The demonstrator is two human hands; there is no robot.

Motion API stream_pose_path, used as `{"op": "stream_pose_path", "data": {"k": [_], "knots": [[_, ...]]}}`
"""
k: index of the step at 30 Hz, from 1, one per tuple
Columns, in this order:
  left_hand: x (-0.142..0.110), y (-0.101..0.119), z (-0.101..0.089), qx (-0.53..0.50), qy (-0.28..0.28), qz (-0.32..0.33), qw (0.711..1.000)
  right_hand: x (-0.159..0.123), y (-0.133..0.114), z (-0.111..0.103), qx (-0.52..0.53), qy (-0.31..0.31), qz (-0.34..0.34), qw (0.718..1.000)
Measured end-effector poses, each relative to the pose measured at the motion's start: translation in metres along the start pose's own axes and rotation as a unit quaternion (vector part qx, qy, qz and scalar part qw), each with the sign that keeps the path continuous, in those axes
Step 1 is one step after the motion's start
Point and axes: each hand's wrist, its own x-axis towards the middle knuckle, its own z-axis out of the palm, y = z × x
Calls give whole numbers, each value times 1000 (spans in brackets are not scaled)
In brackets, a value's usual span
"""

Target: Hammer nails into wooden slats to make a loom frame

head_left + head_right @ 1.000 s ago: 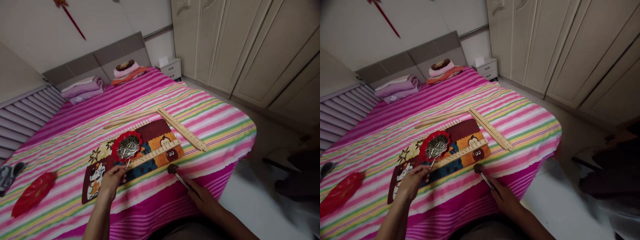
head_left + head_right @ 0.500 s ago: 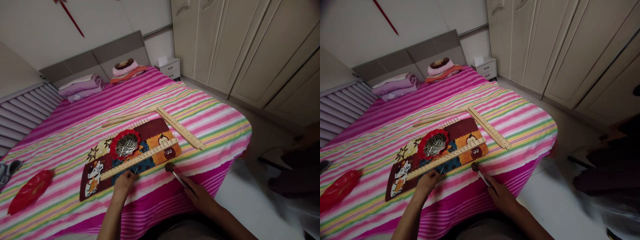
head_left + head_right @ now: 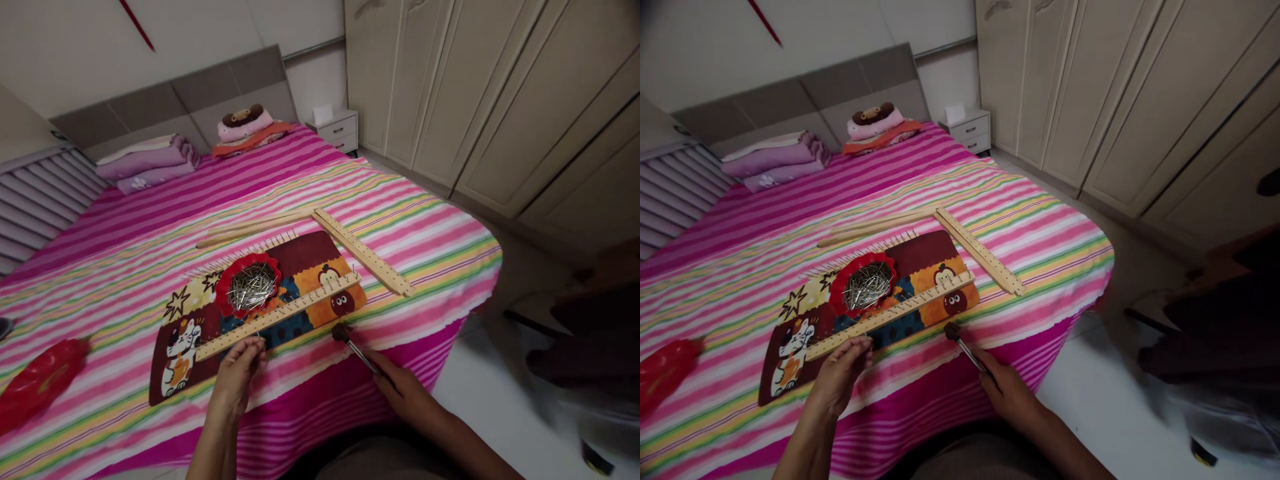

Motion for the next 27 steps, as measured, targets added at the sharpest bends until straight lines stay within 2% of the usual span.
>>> {"op": "stream_pose_path", "data": {"k": [7,11,15,22,27], "knots": [[22,-2,15,23,-10,121,992,-2,0,4,-46,12,11,999],[30,-9,21,77,21,175,981,-4,-6,6,-76,12,27,997],[34,-16,26,144,49,213,965,-6,-8,9,-97,18,36,994],[44,-27,27,185,42,255,948,-6,-6,10,-114,19,28,993],[48,-32,26,216,42,295,930,-5,-11,9,-86,15,32,996]]}}
